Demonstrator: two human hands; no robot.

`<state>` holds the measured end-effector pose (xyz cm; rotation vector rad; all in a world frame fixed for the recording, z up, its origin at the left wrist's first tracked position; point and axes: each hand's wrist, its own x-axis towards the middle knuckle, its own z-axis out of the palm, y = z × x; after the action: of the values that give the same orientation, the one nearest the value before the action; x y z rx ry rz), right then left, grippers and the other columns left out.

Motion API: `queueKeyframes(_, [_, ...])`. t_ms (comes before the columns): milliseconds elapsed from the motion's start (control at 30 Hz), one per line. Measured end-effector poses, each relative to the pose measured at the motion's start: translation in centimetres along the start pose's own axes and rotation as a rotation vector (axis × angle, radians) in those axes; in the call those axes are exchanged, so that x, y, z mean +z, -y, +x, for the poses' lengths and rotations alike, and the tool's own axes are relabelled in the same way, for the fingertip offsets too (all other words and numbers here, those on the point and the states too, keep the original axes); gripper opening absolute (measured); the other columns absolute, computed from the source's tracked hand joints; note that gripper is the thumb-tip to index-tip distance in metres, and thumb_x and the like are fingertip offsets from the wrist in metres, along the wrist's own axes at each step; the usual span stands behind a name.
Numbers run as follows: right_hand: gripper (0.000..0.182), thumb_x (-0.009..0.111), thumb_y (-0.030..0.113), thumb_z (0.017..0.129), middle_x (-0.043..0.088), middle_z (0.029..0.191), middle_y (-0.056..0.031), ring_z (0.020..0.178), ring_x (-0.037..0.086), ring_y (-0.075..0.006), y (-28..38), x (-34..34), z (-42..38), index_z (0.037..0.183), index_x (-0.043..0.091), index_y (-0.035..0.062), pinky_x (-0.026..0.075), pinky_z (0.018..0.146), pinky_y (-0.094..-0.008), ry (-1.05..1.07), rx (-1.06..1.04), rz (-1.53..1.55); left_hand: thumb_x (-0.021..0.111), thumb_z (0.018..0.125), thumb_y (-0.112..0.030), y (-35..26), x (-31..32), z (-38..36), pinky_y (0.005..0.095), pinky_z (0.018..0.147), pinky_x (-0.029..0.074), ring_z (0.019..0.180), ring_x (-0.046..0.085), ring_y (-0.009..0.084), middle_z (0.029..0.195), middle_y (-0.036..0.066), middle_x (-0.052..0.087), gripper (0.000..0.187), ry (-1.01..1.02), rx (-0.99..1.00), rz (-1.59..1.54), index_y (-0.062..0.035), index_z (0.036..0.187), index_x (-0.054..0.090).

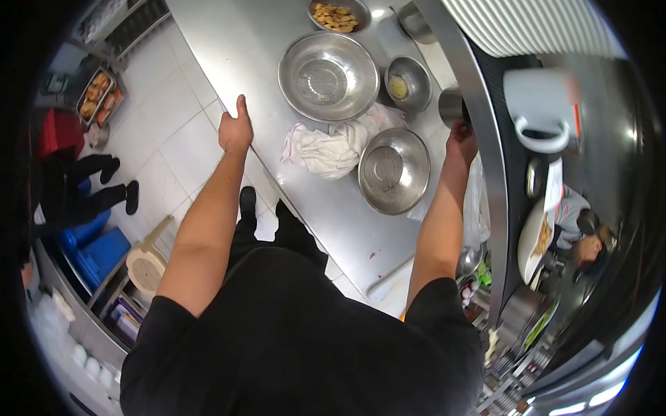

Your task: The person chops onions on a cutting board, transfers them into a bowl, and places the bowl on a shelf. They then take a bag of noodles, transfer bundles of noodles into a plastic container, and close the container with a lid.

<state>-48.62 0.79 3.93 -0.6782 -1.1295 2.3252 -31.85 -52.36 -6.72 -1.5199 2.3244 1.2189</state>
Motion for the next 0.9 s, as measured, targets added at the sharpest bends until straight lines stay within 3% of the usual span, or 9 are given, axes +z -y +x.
queueKeyframes(133, [0.013, 0.059, -0.001, 0.094, 0.066, 0.087, -0.0087, 0.076, 0.064, -0.0218, -4.9, 3.0, 8.7, 0.102, 0.068, 0.002, 0.062, 0.076, -0.0396, 0.173, 0.098, 0.058, 0.04, 0.097, -0.082, 0.0, 0.5, 0.3, 0.048, 0.103, 0.05, 0.115, 0.069, 0.0407, 0.116, 0.026, 0.073, 0.095, -0.026, -0.018, 0.036, 0.0058, 0.123, 0.066])
queueKeyframes(233, [0.013, 0.056, 0.0, 0.095, 0.063, 0.086, -0.0087, 0.073, 0.06, -0.0215, -8.5, 5.7, 12.9, 0.101, 0.067, 0.0013, 0.061, 0.073, -0.0389, 0.081, 0.033, 0.037, 0.04, 0.096, -0.082, 0.0, 0.5, 0.3, 0.0486, 0.102, 0.05, 0.114, 0.069, 0.0415, 0.116, 0.027, 0.073, 0.096, -0.039, -0.018, 0.045, 0.0063, 0.123, 0.066])
queueKeyframes(333, [0.013, 0.055, 0.001, 0.096, 0.059, 0.084, -0.0081, 0.068, 0.054, -0.02, -10.2, 7.6, 17.7, 0.101, 0.067, 0.0004, 0.06, 0.07, -0.0385, 0.004, 0.121, 0.102, 0.04, 0.096, -0.082, -0.1, 0.7, 0.4, 0.0495, 0.101, 0.05, 0.112, 0.069, 0.0428, 0.113, 0.028, 0.073, 0.095, -0.052, -0.015, 0.05, 0.0068, 0.12, 0.066])
queueKeyframes(433, [0.014, 0.054, 0.0, 0.095, 0.056, 0.081, -0.008, 0.065, 0.049, -0.0189, -11.4, 8.3, 19.9, 0.101, 0.066, -0.0004, 0.06, 0.068, -0.0384, 0.055, 0.11, 0.09, 0.041, 0.097, -0.081, -0.1, 0.8, 0.5, 0.0495, 0.101, 0.05, 0.112, 0.068, 0.0435, 0.113, 0.029, 0.072, 0.095, -0.05, -0.014, 0.057, 0.0071, 0.12, 0.065])
queueKeyframes(500, [0.014, 0.052, -0.001, 0.096, 0.056, 0.08, -0.0087, 0.066, 0.052, -0.02, -12.0, 8.7, 21.0, 0.1, 0.066, -0.0008, 0.06, 0.067, -0.0382, 0.041, 0.123, 0.059, 0.041, 0.097, -0.081, 0.0, 1.0, 0.6, 0.0496, 0.102, 0.05, 0.113, 0.067, 0.0437, 0.115, 0.03, 0.071, 0.094, -0.08, 0.002, 0.048, 0.0075, 0.12, 0.065])
queueKeyframes(567, [0.012, 0.054, -0.001, 0.096, 0.056, 0.08, -0.009, 0.066, 0.054, -0.0208, -12.7, 8.4, 21.9, 0.099, 0.066, -0.0013, 0.06, 0.068, -0.0383, -0.003, 0.14, 0.038, 0.041, 0.097, -0.08, 0.1, 1.1, 0.6, 0.0497, 0.102, 0.05, 0.115, 0.067, 0.0439, 0.117, 0.031, 0.07, 0.095, -0.083, 0.006, 0.045, 0.0083, 0.121, 0.064])
queueKeyframes(667, [0.007, 0.058, 0.001, 0.097, 0.056, 0.079, -0.0097, 0.068, 0.057, -0.0229, -13.2, 8.3, 20.9, 0.096, 0.063, -0.0028, 0.063, 0.074, -0.0412, 0.106, 0.081, 0.046, 0.042, 0.097, -0.08, 0.1, 0.9, 0.7, 0.0495, 0.104, 0.049, 0.118, 0.066, 0.0441, 0.121, 0.031, 0.069, 0.097, -0.067, 0.004, 0.048, 0.0098, 0.125, 0.063])
queueKeyframes(767, [0.008, 0.061, 0.003, 0.099, 0.057, 0.079, -0.0099, 0.072, 0.06, -0.0241, -12.3, 6.5, 22.0, 0.094, 0.06, -0.0035, 0.065, 0.084, -0.0444, 0.121, 0.196, 0.077, 0.041, 0.097, -0.08, 0.2, 1.2, 0.8, 0.0492, 0.106, 0.048, 0.121, 0.065, 0.0444, 0.125, 0.032, 0.068, 0.099, -0.074, 0.01, 0.042, 0.0112, 0.131, 0.06])
queueKeyframes(900, [0.01, 0.059, 0.007, 0.102, 0.059, 0.09, -0.0104, 0.084, 0.064, -0.0264, -9.2, 4.0, 13.8, 0.101, 0.057, -0.0026, 0.063, 0.093, -0.047, 0.242, 0.234, -0.274, 0.041, 0.097, -0.08, -0.1, 0.7, 0.5, 0.0493, 0.109, 0.047, 0.125, 0.063, 0.0448, 0.129, 0.033, 0.067, 0.102, -0.042, 0.023, 0.025, 0.0122, 0.137, 0.057])
